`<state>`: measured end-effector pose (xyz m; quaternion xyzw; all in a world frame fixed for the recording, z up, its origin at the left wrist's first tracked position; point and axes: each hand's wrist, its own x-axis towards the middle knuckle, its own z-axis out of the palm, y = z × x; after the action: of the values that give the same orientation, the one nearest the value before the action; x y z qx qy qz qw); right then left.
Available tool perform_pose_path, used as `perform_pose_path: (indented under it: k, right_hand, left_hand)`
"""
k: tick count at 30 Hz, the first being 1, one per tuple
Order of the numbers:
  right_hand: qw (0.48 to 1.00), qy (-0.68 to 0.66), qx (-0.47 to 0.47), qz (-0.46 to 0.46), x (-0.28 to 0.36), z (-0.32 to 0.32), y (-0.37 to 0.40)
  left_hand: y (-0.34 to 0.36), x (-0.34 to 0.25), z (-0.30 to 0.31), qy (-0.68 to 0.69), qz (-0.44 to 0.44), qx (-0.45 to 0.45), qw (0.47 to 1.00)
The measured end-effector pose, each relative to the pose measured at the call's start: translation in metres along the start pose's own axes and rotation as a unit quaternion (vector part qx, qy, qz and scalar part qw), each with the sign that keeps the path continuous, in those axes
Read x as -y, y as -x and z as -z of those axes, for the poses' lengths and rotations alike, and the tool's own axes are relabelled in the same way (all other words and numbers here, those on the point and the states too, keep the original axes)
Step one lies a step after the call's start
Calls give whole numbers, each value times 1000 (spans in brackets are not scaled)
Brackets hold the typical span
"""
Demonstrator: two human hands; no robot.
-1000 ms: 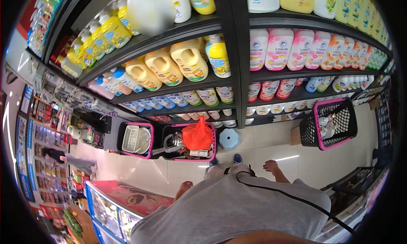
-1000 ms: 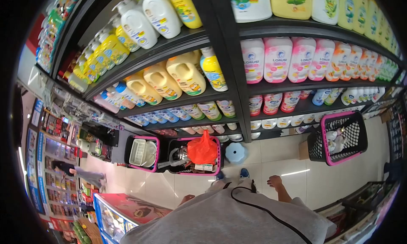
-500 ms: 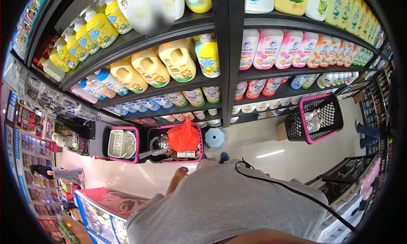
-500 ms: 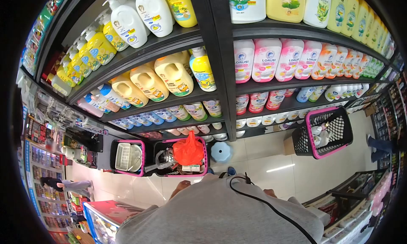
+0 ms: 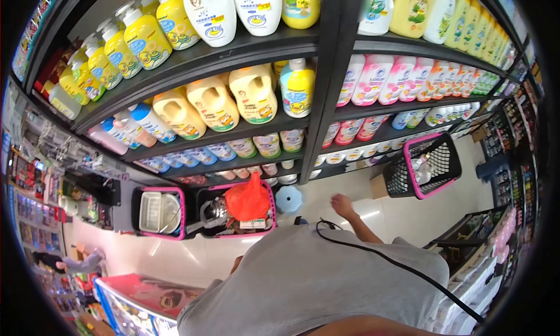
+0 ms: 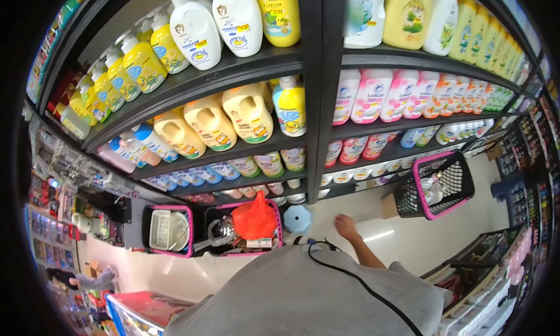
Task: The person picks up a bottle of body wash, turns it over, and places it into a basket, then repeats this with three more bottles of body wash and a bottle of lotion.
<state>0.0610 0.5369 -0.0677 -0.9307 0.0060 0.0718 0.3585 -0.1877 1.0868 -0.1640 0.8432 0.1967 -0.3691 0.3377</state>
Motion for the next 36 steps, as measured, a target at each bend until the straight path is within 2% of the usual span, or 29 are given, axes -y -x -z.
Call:
perform_pose_path:
  k: [1, 2, 3, 4, 6, 7, 8, 9, 11, 12, 15, 16, 18, 19, 20, 21, 23, 24, 26, 27, 28, 30, 34, 35, 36]
  right_hand:
    - [991, -23, -49, 123, 43, 10, -27]
    - [985, -128, -63, 98, 130, 43, -41]
    - [954, -234, -75, 174, 206, 80, -48]
    - [960, -173, -91, 200, 260, 106, -59]
    - [929, -115, -179, 303, 353, 150, -71]
    - [912, -135, -194, 336, 379, 157, -81]
    - [899, -91, -233, 360, 403, 166, -89]
    - [883, -47, -269, 382, 423, 173, -96]
    - [873, -43, -297, 385, 453, 175, -111]
    - [862, -42, -316, 393, 465, 174, -118]
    - [860, -36, -363, 358, 486, 160, -139]
    - [861, -31, -362, 357, 491, 156, -143]
    - [887, -107, -334, 301, 501, 150, -152]
    - [879, -109, -358, 295, 503, 149, -156]
    - [880, -104, -358, 294, 509, 150, -153]
    - [891, -102, -359, 258, 516, 155, -149]
    - [913, -89, -351, 188, 523, 163, -148]
    - [909, -89, -364, 182, 525, 162, -149]
    - [857, -241, -391, 235, 528, 153, -146]
    - [883, -198, -375, 204, 527, 158, -142]
    - [896, -200, -351, 182, 527, 164, -138]
    - [865, -170, -395, 258, 520, 168, -146]
    - [908, -189, -316, 199, 525, 179, -141]
    - [921, -214, -272, 177, 535, 189, -127]
    - [920, -216, -278, 172, 536, 191, -125]
  left_hand:
    - [-4, -4, 4, 1, -1, -2, 1000]
    - [-9, -9, 8, 4, -1, -5, 1000]
    - [-19, -11, 9, 9, -3, -13, 1000]
    - [-26, -22, 13, 19, -9, -27, 999]
    - [-42, -61, 32, 56, -35, -71, 995]
    - [-55, -88, 47, 80, -93, -123, 985]
    - [-52, -131, 67, 98, -153, -165, 969]
    - [-27, -190, 104, 70, -280, -234, 928]
    - [0, -302, 165, 92, -449, -272, 846]
    - [34, -358, 197, 76, -475, -292, 827]
    - [84, -469, 265, 17, -591, -385, 708]
    - [85, -492, 277, 31, -605, -384, 697]
    - [89, -531, 294, 52, -618, -382, 685]
    - [93, -550, 302, 67, -632, -396, 662]
    - [96, -558, 304, 82, -646, -410, 639]
    - [95, -559, 299, 86, -648, -407, 638]
    - [93, -563, 295, 149, -619, -393, 663]
    - [96, -564, 296, 146, -630, -385, 659]
    - [105, -558, 292, 171, -640, -354, 660]
    - [100, -554, 287, 187, -643, -339, 661]
    - [95, -549, 283, 161, -647, -366, 650]
    - [109, -541, 280, 173, -642, -342, 664]
    - [115, -527, 275, 165, -642, -332, 671]
    - [112, -523, 273, 165, -645, -336, 667]
    - [111, -519, 272, 166, -644, -342, 664]
